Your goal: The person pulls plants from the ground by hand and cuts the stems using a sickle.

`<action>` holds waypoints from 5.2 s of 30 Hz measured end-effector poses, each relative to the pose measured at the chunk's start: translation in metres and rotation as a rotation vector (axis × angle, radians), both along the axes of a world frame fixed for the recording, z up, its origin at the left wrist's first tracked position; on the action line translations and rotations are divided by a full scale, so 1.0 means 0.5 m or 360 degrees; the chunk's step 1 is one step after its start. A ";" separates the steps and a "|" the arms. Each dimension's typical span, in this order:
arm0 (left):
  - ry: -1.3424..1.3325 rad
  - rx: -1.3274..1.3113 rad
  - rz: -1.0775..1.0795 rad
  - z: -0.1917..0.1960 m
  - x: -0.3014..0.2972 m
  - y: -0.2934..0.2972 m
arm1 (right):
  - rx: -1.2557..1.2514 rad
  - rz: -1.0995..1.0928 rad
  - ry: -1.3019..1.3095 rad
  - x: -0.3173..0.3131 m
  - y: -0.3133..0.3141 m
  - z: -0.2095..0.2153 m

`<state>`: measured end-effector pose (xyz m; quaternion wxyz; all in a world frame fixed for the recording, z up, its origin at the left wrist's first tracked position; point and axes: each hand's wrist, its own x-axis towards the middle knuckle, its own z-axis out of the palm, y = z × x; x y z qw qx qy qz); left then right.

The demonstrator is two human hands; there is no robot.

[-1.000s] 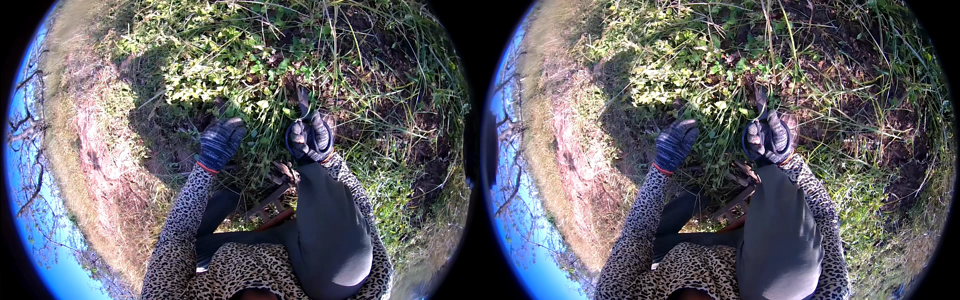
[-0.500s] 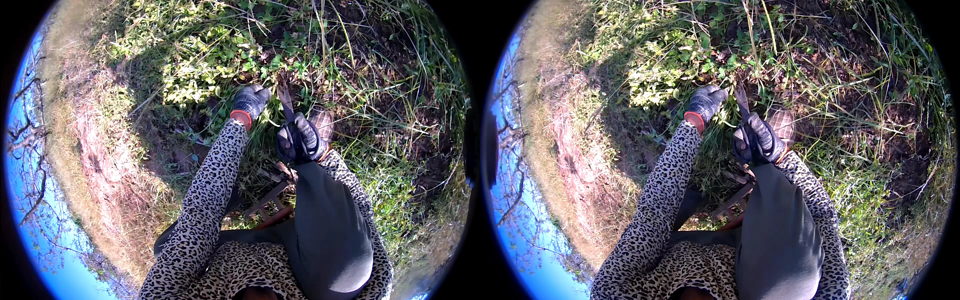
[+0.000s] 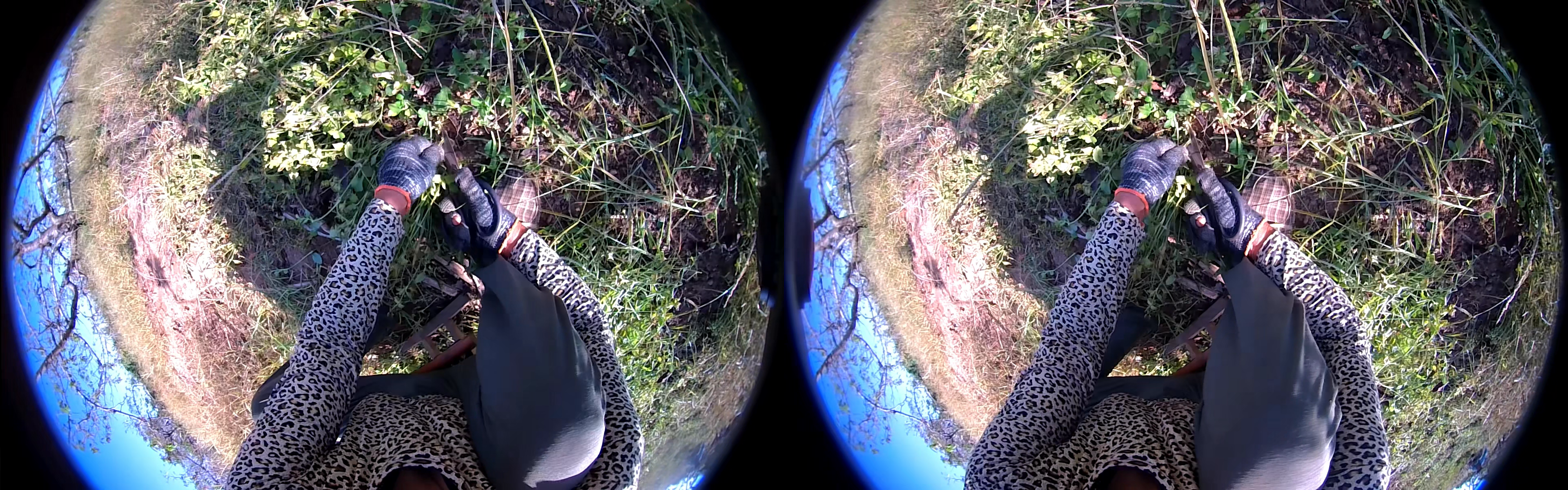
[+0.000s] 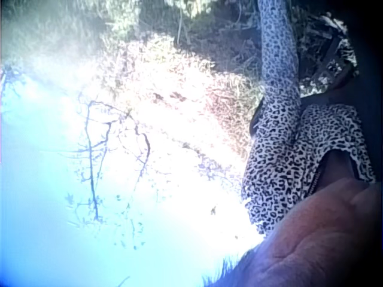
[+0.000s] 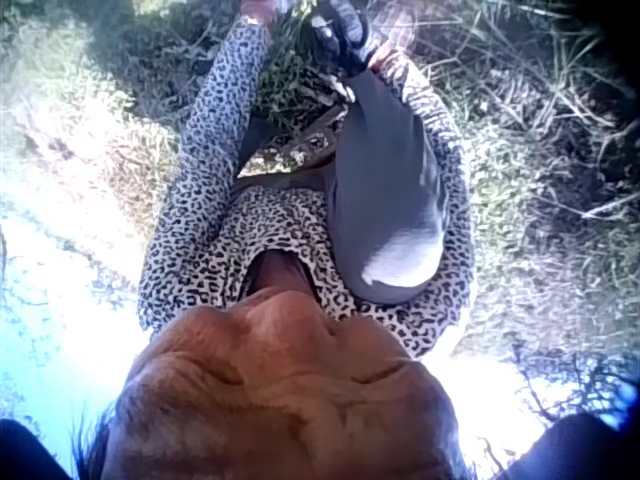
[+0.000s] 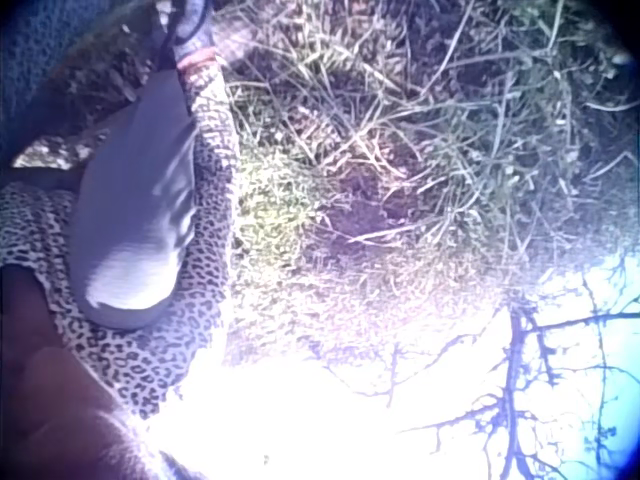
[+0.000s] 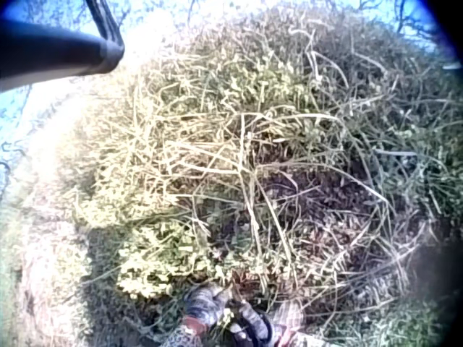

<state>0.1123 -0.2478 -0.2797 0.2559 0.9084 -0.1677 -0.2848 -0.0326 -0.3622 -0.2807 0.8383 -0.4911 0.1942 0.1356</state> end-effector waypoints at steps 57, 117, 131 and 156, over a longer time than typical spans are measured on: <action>0.1103 -0.1041 0.1399 -0.085 -0.068 0.147 | 0.1523 -0.0423 0.0121 -0.057 -0.046 -0.011; 0.1073 0.2124 -0.1364 0.124 -0.227 0.893 | 0.1449 -0.0316 -0.0098 0.032 -0.006 0.003; -0.0140 -0.0522 -0.0045 0.103 -0.036 0.137 | 0.1495 -0.0461 -0.0163 0.005 -0.013 -0.028; 0.0208 -0.0435 0.0273 -0.031 0.079 0.070 | 0.0612 0.0077 0.0001 -0.012 -0.015 -0.038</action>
